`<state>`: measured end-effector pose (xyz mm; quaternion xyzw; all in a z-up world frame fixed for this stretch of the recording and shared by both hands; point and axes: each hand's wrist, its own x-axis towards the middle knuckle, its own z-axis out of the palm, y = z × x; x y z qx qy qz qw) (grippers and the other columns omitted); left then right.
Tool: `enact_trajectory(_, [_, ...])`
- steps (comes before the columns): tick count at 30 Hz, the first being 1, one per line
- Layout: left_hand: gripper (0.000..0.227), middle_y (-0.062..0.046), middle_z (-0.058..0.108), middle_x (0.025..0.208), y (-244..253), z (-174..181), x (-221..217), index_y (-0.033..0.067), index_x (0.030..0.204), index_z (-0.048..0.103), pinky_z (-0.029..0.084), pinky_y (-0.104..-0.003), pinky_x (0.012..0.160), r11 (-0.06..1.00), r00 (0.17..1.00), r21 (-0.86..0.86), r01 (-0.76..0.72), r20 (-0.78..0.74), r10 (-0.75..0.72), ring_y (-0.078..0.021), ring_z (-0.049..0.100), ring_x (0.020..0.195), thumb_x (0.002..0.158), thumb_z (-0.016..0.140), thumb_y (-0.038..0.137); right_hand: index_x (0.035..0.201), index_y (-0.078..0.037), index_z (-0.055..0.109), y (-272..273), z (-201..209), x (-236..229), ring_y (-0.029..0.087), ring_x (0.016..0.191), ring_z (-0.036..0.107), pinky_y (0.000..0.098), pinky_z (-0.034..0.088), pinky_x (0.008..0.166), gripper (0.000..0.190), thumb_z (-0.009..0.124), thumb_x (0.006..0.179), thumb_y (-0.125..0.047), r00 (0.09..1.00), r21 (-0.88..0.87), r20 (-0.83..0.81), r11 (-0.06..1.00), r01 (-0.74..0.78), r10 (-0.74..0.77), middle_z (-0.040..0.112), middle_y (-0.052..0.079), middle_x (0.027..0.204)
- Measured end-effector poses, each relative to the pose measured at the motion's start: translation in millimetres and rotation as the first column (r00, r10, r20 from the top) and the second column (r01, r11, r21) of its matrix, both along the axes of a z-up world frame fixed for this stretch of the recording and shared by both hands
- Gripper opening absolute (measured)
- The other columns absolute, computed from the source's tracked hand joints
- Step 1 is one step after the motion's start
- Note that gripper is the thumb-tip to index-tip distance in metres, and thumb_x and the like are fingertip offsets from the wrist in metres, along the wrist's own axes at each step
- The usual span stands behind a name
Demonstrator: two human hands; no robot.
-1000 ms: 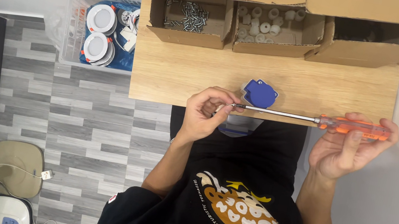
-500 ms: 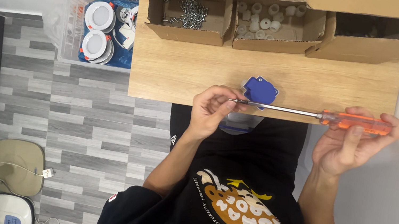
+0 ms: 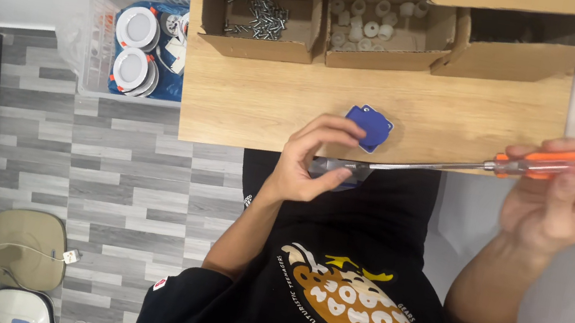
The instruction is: The person uses a screwdriver to drive a screw into the side of a blue and white housing, then takes another screw and repeats the process on the other side.
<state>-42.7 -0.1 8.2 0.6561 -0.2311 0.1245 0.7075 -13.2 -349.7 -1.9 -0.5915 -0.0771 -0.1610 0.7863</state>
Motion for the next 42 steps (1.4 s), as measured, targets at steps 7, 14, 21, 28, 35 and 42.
enact_trajectory(7, [0.015, -0.014, 0.069, 0.131, -9, 3, 30, 0.0076, 0.112, 0.073, 0.052, -0.055, 0.117, 0.948, 0.964, 0.252, -0.195, 0.230, 0.138, -0.0384, 0.063, 0.128, 0.102, 0.066, 0.016, 0.171, -0.012, 0.026, 16, 95, 14, 0.058, 0.090, 0.067, 0.0722, 0.067, 0.092, 0.065, 0.055, 0.114, 0.002, 0.958, -0.402, 0.199, 0.909, -0.112, 0.206, 0.056, 0.047, 0.122])
enact_trajectory(14, [0.041, -0.017, 0.059, 0.152, -7, -1, 40, 0.0087, 0.136, 0.063, 0.048, -0.053, 0.126, 0.929, 0.991, 0.364, 0.060, 0.091, -0.099, -0.0391, 0.060, 0.144, 0.094, 0.064, 0.006, 0.159, -0.004, 0.026, 32, 132, 27, 0.059, 0.101, 0.072, 0.0675, 0.070, 0.093, 0.059, 0.059, 0.113, 0.013, 0.912, -0.540, 0.271, 0.833, -0.122, 0.309, 0.054, 0.045, 0.127])
enact_trajectory(21, [0.046, -0.013, 0.055, 0.134, -5, -16, 42, 0.0107, 0.134, 0.067, 0.049, -0.047, 0.115, 0.902, 0.997, 0.431, -0.029, 0.081, -0.006, -0.0339, 0.056, 0.128, 0.094, 0.086, 0.022, 0.163, -0.007, 0.028, 45, 147, 35, 0.060, 0.100, 0.074, 0.0650, 0.070, 0.091, 0.062, 0.059, 0.116, 0.018, 0.900, -0.540, 0.283, 0.831, -0.136, 0.331, 0.057, 0.049, 0.130])
enact_trajectory(28, [0.057, -0.018, 0.049, 0.159, 1, -9, 40, 0.0095, 0.141, 0.053, 0.038, -0.056, 0.131, 0.900, 0.994, 0.426, 0.096, 0.011, -0.111, -0.0390, 0.047, 0.153, 0.098, 0.079, 0.037, 0.156, 0.001, 0.026, 57, 149, 54, 0.060, 0.102, 0.075, 0.0626, 0.073, 0.088, 0.062, 0.063, 0.113, 0.024, 0.822, -0.624, 0.332, 0.761, -0.175, 0.462, 0.050, 0.050, 0.132])
enact_trajectory(35, [0.055, -0.018, 0.056, 0.153, 6, -5, 41, 0.0073, 0.145, 0.050, 0.046, -0.047, 0.127, 0.917, 0.972, 0.321, 0.235, -0.075, -0.223, -0.0371, 0.058, 0.147, 0.095, 0.071, 0.010, 0.158, 0.004, 0.030, 62, 144, 61, 0.057, 0.116, 0.079, 0.0507, 0.071, 0.090, 0.061, 0.070, 0.114, 0.018, 0.824, -0.662, 0.306, 0.728, -0.176, 0.477, 0.045, 0.037, 0.143])
enact_trajectory(42, [0.053, -0.015, 0.059, 0.144, 5, -9, 42, 0.0090, 0.141, 0.054, 0.048, -0.045, 0.121, 0.904, 0.980, 0.379, 0.199, -0.060, -0.191, -0.0347, 0.061, 0.137, 0.094, 0.076, 0.018, 0.166, 0.003, 0.024, 67, 155, 70, 0.047, 0.114, 0.080, 0.0486, 0.064, 0.111, 0.069, 0.066, 0.112, 0.015, 0.750, -0.695, 0.222, 0.640, -0.327, 0.623, 0.062, 0.051, 0.147])
